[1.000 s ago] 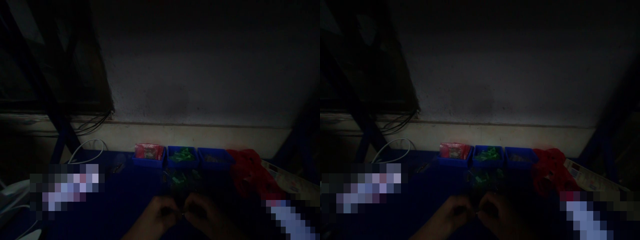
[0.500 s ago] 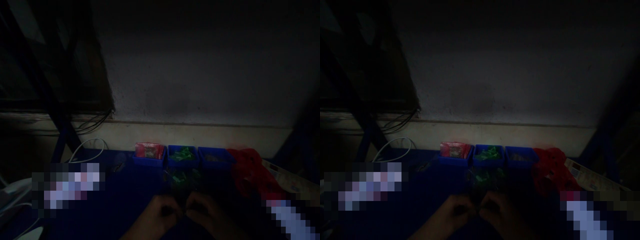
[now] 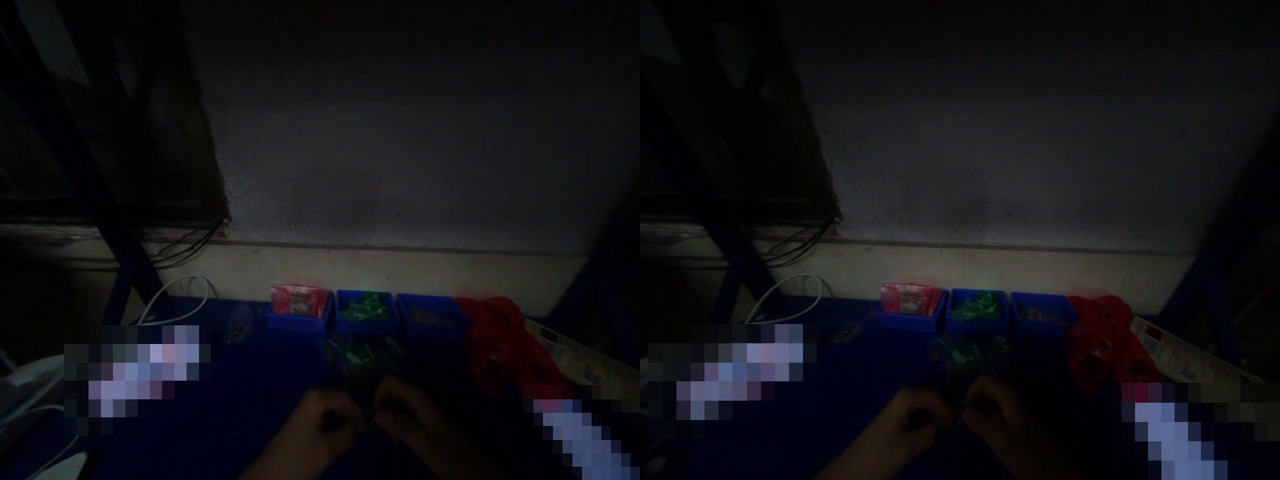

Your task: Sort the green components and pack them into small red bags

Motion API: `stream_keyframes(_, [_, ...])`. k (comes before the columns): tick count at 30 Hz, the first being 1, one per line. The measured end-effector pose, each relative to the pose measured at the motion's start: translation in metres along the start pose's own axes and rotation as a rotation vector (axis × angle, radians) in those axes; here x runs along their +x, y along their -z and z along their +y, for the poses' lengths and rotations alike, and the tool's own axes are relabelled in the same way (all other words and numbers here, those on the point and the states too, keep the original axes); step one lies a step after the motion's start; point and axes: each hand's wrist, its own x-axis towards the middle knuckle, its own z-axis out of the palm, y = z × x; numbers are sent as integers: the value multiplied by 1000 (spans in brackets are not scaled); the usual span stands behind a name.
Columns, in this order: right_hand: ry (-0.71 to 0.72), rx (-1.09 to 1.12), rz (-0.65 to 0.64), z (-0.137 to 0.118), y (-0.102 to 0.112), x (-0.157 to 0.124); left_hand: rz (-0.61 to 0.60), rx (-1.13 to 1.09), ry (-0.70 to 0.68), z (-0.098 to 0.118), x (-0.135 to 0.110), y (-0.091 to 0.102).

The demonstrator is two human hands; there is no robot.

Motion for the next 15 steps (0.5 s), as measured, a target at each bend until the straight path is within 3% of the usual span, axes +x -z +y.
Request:
stream_keyframes(4, [19,-65,-25,-1,-2,-2,-58,-19,7,-1,1,-2])
stream_keyframes(15, [-2,-87,-42,-9,-1,-3,-25,-32,-8,0,2,0])
